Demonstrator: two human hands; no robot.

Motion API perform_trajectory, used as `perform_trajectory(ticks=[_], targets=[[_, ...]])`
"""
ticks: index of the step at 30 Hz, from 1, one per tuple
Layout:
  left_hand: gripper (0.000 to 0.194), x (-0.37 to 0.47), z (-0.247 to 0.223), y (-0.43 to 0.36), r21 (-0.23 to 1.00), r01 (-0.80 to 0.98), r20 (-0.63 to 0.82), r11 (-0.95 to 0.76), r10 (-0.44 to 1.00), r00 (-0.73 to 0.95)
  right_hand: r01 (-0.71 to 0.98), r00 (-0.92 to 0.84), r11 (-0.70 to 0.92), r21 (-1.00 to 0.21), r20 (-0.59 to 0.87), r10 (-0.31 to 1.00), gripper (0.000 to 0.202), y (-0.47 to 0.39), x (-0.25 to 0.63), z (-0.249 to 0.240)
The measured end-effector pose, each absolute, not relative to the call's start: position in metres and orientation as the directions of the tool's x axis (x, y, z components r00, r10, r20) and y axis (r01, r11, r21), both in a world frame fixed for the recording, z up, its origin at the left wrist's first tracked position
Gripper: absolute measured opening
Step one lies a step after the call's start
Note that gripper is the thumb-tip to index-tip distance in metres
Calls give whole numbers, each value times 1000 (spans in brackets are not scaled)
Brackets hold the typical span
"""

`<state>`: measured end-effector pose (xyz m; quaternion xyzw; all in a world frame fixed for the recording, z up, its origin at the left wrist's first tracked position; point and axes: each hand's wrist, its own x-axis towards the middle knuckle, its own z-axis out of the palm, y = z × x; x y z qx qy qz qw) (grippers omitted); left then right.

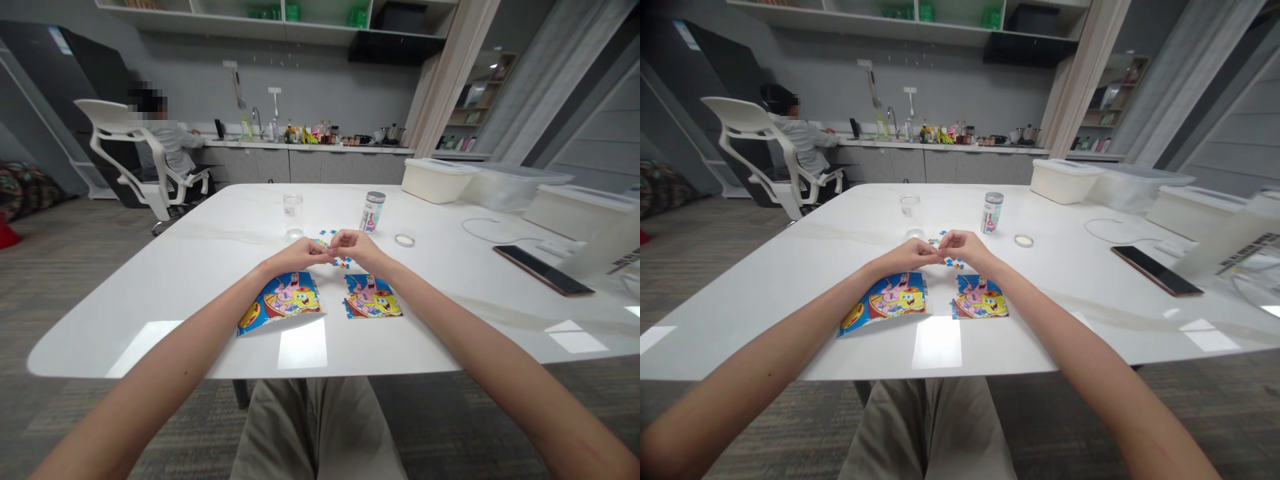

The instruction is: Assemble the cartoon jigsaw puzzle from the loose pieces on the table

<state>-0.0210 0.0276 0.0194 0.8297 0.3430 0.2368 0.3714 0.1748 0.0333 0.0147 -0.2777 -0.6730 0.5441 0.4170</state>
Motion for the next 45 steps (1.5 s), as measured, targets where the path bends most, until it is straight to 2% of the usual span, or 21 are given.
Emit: perform_trajectory(ticks=[8,19,24,27,35,45], targets=[[40,-23,23,25,819,433,68,-377,813,578,-35,-434,241,-970,232,871,26,35,175,15],[33,-22,19,28,825,368,132,-429,779,612,4,-481,202,-979,176,859,31,37,176,9],[30,-23,22,24,935,226,56,-274,743,667,-49,-478,211,-976,208,853,27,37,177,11],[29,-23,23,24,958,195,30,-211,750,661,-82,-476,240,-967,249,844,25,37,177,12],[29,-21,23,23,917,282,38,-282,765,643,-108,-521,246,-963,266,811,25,39,178,7],[29,-22,24,22,901,284,75,-327,764,641,-149,-527,193,-970,243,814,27,34,177,11]])
